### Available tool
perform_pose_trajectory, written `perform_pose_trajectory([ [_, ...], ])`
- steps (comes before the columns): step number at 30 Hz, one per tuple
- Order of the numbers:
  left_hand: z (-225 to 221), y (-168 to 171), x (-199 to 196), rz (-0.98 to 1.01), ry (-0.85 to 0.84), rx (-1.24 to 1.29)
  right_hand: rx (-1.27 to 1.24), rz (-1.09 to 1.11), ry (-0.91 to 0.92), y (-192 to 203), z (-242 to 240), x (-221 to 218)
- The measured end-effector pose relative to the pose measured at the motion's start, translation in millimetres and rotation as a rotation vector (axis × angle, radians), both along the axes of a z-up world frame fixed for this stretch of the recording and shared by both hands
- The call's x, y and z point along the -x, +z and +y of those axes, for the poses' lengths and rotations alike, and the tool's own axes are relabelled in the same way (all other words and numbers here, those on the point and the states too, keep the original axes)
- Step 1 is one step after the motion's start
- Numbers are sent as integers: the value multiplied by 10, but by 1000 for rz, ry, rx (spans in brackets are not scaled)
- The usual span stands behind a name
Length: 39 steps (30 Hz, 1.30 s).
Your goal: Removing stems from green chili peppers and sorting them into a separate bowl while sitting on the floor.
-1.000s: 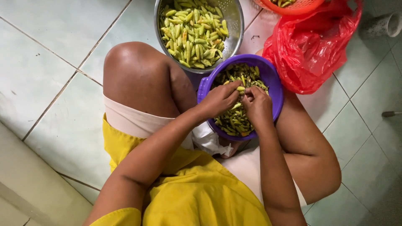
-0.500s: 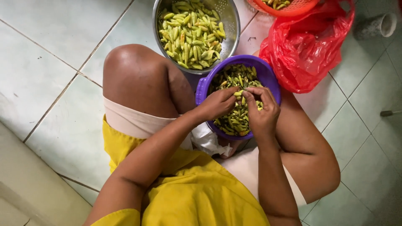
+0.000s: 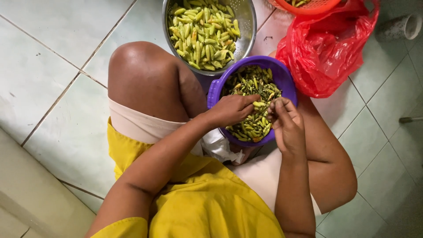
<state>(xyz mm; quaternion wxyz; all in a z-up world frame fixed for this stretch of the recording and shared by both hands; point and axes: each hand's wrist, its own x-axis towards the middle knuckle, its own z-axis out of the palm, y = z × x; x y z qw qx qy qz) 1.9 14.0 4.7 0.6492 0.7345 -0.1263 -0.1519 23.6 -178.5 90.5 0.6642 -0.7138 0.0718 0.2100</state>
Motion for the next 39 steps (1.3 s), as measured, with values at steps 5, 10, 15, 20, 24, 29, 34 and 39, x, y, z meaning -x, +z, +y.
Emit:
perform_pose_trajectory([
  [5,9,37,21,46,-102,15,649,-501,295,-291,-219,-188],
  [10,-15,124,100,105,-204,44,880,-713,479,-702,-56,-461],
  [15,139,191,42,165,-281,53,1068,-784,647,-1015,22,-723],
  [20,-1,69,9,158,-393,17,1050,-586,772,-722,13,-727],
  [24,-100,-125,22,167,-401,44,981,-505,855,-443,-133,-588],
  [29,129,110,3,228,-296,170,948,-351,761,-238,-463,-307],
  [34,164,-273,-225,248,-79,230,898,-330,549,-57,-540,-88],
  [39,427,-322,-377,3,614,771,799,-464,423,202,-305,48],
])
